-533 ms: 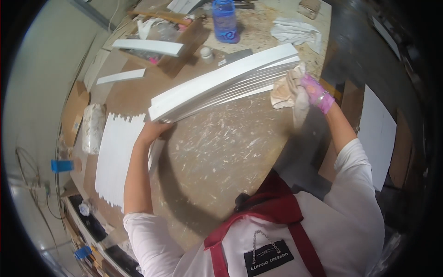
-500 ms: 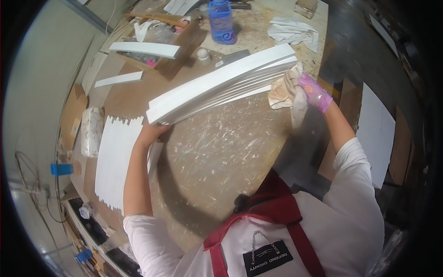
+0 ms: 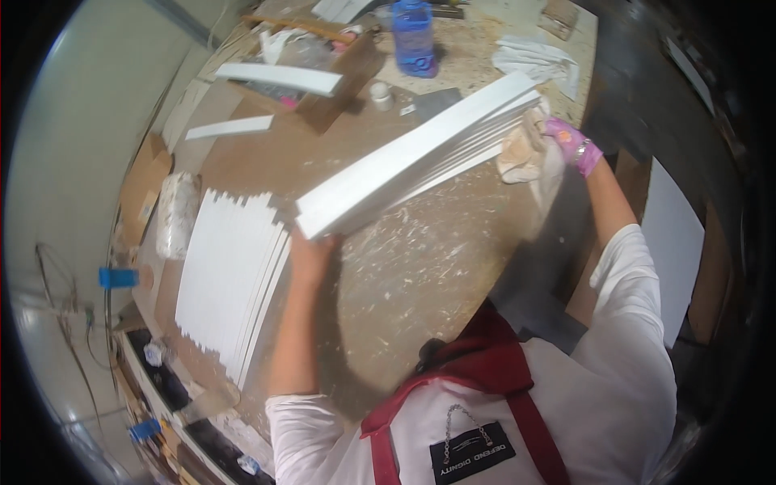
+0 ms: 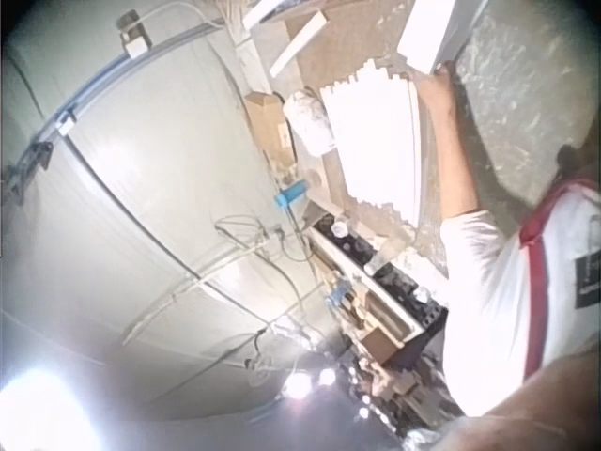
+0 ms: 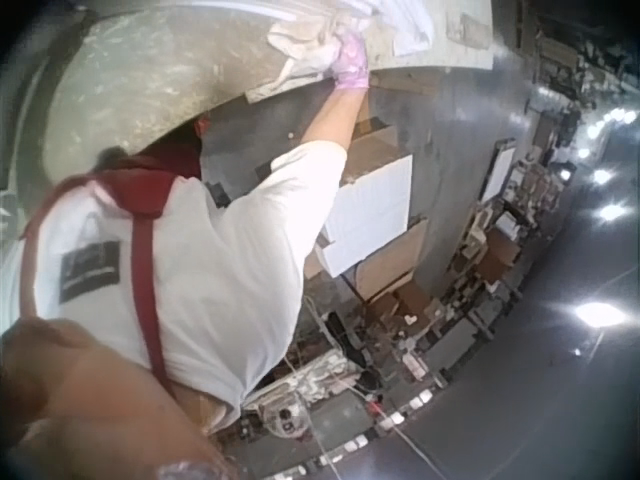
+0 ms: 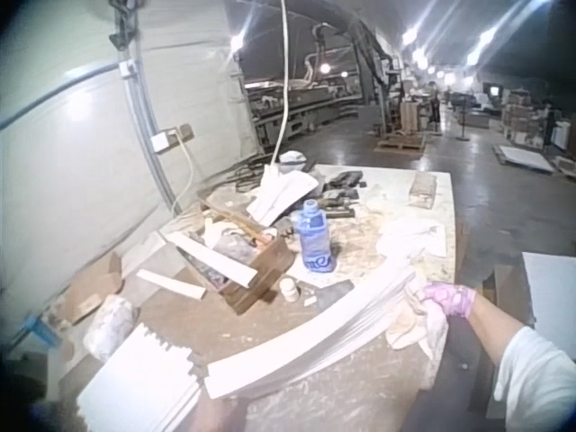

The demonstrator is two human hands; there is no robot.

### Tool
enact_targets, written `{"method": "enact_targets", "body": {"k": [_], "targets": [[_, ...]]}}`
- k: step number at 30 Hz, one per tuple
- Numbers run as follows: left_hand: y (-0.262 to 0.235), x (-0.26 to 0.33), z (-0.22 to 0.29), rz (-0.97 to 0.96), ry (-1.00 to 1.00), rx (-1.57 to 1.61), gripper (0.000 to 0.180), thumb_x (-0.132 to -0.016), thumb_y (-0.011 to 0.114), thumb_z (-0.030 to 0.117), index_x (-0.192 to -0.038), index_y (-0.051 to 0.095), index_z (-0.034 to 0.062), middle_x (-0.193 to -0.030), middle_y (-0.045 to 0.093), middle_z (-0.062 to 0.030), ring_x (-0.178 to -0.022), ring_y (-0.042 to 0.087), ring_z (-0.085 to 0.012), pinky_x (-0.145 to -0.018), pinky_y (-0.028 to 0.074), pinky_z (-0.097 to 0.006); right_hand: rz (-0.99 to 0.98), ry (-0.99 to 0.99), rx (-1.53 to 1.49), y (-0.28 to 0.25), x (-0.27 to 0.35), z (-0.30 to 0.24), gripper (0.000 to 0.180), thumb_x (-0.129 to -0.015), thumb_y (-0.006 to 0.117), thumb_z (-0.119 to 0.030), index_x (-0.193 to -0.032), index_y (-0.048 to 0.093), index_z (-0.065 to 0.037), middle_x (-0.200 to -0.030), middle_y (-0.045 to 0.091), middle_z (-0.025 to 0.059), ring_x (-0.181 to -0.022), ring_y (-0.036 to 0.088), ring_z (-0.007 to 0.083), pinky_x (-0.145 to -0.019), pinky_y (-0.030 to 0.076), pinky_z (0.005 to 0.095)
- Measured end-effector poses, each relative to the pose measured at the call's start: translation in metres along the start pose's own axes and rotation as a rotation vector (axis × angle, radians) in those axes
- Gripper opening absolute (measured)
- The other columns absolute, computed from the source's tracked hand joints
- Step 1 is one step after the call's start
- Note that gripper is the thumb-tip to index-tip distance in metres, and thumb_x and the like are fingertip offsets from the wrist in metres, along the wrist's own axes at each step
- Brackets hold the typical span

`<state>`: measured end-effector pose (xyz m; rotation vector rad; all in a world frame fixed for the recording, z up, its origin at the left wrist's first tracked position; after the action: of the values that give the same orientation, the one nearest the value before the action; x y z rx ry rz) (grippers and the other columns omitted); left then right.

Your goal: The person wipes white wooden strips and trim pieces with a cloth moistened from a clear bottle. They wipe the front, sides, and edges of each piece before stacking them on the workbench.

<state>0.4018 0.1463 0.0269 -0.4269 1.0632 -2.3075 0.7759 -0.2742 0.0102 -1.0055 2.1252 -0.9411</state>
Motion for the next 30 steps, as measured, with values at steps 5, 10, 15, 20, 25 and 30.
{"method": "enact_targets", "body": {"k": [5,10,15,20,25,30], "targets": [[0.015,0.056,0.028,0.014,0.023,-0.042,0.049,-0.072,0.076,0.016,-0.113,0.057,-0.0023,-0.106,0.062,-0.0228,-0.098,0.056,-0.0411,-0.086,0.047,-0.046,-0.058,-0.017,0.012,-0.002,-0.019,0.048,0.03,-0.096,0.045,-0.017,-0.118,0.057,-0.002,-0.129,0.054,0.016,-0.125,0.047,0.0277,-0.106,0.034,0.0333],[0.017,0.099,0.053,0.068,0.0,-0.061,0.052,-0.067,0.079,0.018,-0.113,0.061,0.0025,-0.107,0.065,-0.0184,-0.102,0.059,-0.0364,-0.089,0.048,-0.04,-0.155,0.018,-0.237,-0.002,-0.049,0.039,0.039,-0.096,0.044,-0.029,-0.12,0.057,-0.001,-0.121,0.058,0.0099,-0.114,0.051,0.0199,-0.1,0.038,0.0301],[0.01,0.123,0.041,0.12,-0.048,0.073,0.081,-0.068,0.082,0.027,-0.134,0.044,0.0004,-0.121,0.054,-0.0248,-0.112,0.052,-0.0395,-0.096,0.043,-0.044,0.01,0.24,-0.608,0.003,-0.049,0.028,0.033,-0.094,0.048,-0.024,-0.115,0.061,-0.002,-0.11,0.061,0.0063,-0.1,0.056,0.0158,-0.089,0.044,0.0276],[-0.037,0.146,0.1,0.293,0.223,-0.048,0.086,-0.065,0.084,0.034,-0.136,0.044,0.004,-0.129,0.049,-0.023,-0.118,0.048,-0.0373,-0.1,0.038,-0.048,0.313,0.419,-0.613,-0.056,0.01,0.114,0.029,-0.095,0.048,-0.02,-0.115,0.059,-0.003,-0.102,0.064,0.0053,-0.092,0.06,0.0156,-0.083,0.048,0.0284],[-0.038,0.135,0.14,0.353,0.4,-0.189,0.06,-0.066,0.082,0.027,-0.116,0.058,0.0031,-0.11,0.058,-0.0155,-0.107,0.053,-0.0351,-0.088,0.043,-0.045,0.217,0.409,-1.42,-0.056,0.051,0.059,0.033,-0.1,0.044,-0.024,-0.124,0.054,-0.004,-0.114,0.062,0.0083,-0.105,0.06,0.0194,-0.092,0.049,0.0342],[-0.046,0.154,0.138,0.424,0.452,-0.029,0.05,-0.073,0.08,0.019,-0.114,0.06,0.0003,-0.103,0.064,-0.0148,-0.087,0.06,-0.0295,-0.077,0.049,-0.037,0.086,0.494,-1.506,0.041,0.074,-0.075,0.042,-0.097,0.051,-0.03,-0.131,0.049,-0.005,-0.118,0.06,0.0066,-0.106,0.059,0.0202,-0.092,0.05,0.0369]]}}
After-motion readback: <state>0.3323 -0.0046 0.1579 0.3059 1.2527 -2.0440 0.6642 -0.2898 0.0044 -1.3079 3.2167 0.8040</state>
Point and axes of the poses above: each hand's wrist, its own x-axis away from the middle knuckle, its own y-axis out of the palm, z = x × y, the point moved 8 cm from there along -x, towards the middle knuckle
